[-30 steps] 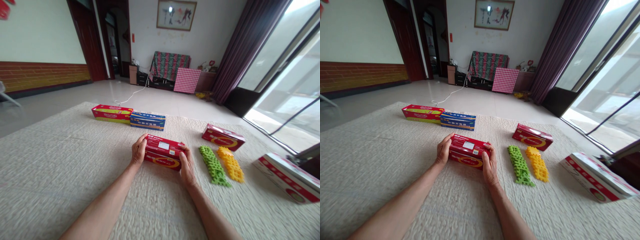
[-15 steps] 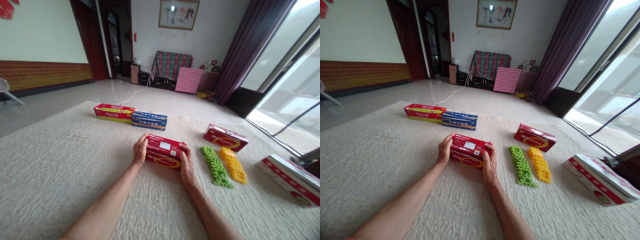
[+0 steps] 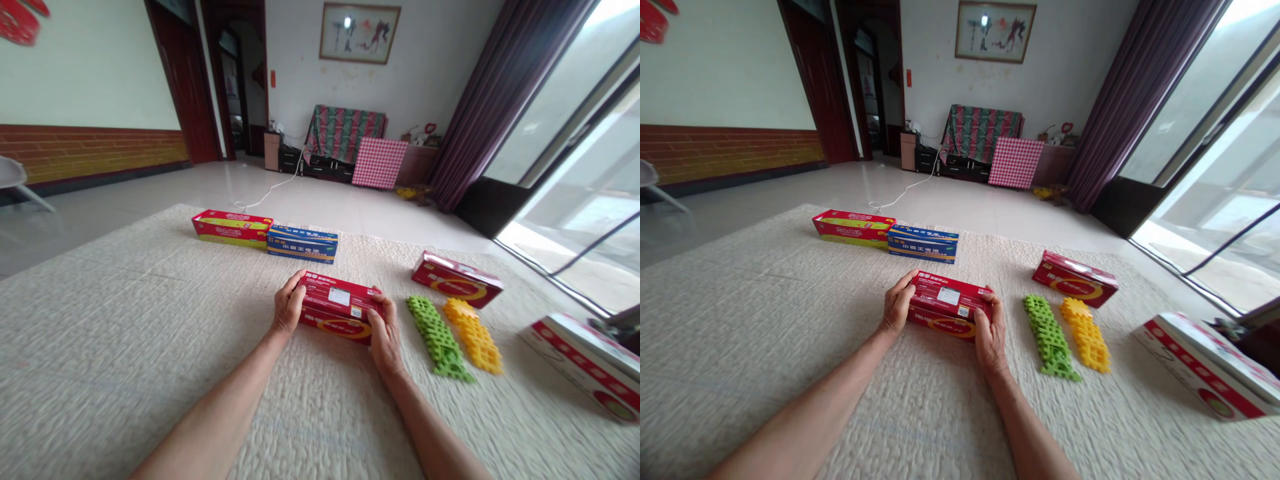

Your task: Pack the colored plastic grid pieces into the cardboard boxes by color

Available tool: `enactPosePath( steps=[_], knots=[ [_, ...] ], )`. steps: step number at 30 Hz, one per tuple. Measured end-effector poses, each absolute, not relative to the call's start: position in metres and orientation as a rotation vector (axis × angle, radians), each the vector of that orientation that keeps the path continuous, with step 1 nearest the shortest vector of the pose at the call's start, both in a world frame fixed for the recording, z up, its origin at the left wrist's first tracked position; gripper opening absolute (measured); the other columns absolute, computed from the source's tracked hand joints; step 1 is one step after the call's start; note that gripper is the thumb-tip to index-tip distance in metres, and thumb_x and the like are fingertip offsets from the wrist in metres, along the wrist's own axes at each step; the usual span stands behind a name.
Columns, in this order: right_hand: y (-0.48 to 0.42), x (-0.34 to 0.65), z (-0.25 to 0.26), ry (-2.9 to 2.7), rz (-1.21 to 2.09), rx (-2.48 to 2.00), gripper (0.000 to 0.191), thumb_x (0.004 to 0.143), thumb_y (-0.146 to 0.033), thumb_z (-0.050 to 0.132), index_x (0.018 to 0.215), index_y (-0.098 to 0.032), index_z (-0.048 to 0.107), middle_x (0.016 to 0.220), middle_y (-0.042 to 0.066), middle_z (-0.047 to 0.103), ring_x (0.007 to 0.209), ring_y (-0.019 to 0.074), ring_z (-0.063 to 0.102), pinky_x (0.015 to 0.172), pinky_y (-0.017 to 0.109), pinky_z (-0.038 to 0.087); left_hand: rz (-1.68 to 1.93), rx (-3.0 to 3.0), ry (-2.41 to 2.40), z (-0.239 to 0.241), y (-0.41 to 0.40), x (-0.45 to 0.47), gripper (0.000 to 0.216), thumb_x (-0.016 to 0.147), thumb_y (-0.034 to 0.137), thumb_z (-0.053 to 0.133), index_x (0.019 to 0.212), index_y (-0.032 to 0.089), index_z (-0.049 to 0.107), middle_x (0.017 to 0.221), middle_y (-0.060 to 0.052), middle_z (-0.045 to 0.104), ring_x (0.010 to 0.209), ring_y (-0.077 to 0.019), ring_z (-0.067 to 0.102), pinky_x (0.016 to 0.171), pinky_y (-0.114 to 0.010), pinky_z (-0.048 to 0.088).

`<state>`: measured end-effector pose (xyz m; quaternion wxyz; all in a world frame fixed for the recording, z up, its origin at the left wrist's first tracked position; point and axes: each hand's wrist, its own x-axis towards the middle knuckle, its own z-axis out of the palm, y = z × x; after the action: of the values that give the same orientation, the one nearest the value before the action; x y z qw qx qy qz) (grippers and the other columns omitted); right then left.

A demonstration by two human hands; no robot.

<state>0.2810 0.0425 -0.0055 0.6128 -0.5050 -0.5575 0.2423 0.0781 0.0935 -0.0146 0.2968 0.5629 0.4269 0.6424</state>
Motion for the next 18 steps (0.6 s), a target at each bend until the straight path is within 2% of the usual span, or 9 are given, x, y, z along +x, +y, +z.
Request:
enactPosePath(
  steps=[3, 7, 10, 14, 18],
  knots=[
    [0.043, 0.282, -0.003, -1.271, 0.557, -1.180, 0.031, 0.083, -0.034, 0.048, 0.111, -0.022, 0.051, 0.135, 0.010, 0.049, 0.121, 0.0262, 0.046, 0.104, 0.047, 0.031, 1.674, 1.499, 1.133, -0.013, 0.093, 0.079, 0.043, 0.085, 0.030, 0.046, 0.122, 0.013, 0.061, 0.123, -0.007, 0.065, 0.117, -0.0237, 0.057, 0.102, -0.034, 0.043],
    [0.045, 0.284, -0.001, -1.265, 0.561, -1.196, 0.031, 0.080, -0.031, 0.048, 0.110, -0.022, 0.052, 0.134, 0.010, 0.051, 0.119, 0.0269, 0.048, 0.103, 0.047, 0.033, 1.601, 1.451, 1.118, -0.009, 0.093, 0.080, 0.046, 0.082, 0.027, 0.046, 0.124, 0.013, 0.059, 0.112, -0.006, 0.070, 0.103, -0.0238, 0.063, 0.089, -0.032, 0.051],
    [0.046, 0.284, -0.002, -1.262, 0.556, -1.193, 0.031, 0.079, -0.031, 0.048, 0.109, -0.023, 0.053, 0.134, 0.009, 0.052, 0.120, 0.0271, 0.048, 0.104, 0.047, 0.033, 1.592, 1.441, 1.129, -0.008, 0.094, 0.081, 0.047, 0.080, 0.027, 0.046, 0.123, 0.012, 0.060, 0.106, -0.006, 0.072, 0.100, -0.0242, 0.064, 0.085, -0.032, 0.053],
    [0.050, 0.285, -0.005, -1.277, 0.536, -1.166, 0.032, 0.082, -0.033, 0.047, 0.112, -0.023, 0.053, 0.133, 0.009, 0.052, 0.121, 0.0265, 0.048, 0.104, 0.045, 0.034, 1.624, 1.470, 1.136, -0.012, 0.099, 0.082, 0.046, 0.081, 0.029, 0.046, 0.122, 0.013, 0.060, 0.113, -0.007, 0.069, 0.107, -0.0243, 0.062, 0.090, -0.032, 0.051],
    [0.055, 0.286, -0.011, -1.281, 0.494, -1.171, 0.044, 0.086, -0.039, 0.045, 0.127, -0.023, 0.045, 0.129, 0.009, 0.052, 0.115, 0.0244, 0.050, 0.101, 0.044, 0.037, 1.713, 1.473, 1.227, -0.015, 0.103, 0.085, 0.045, 0.086, 0.034, 0.045, 0.125, 0.014, 0.055, 0.125, -0.010, 0.062, 0.117, -0.0234, 0.056, 0.100, -0.035, 0.044]
  ],
)
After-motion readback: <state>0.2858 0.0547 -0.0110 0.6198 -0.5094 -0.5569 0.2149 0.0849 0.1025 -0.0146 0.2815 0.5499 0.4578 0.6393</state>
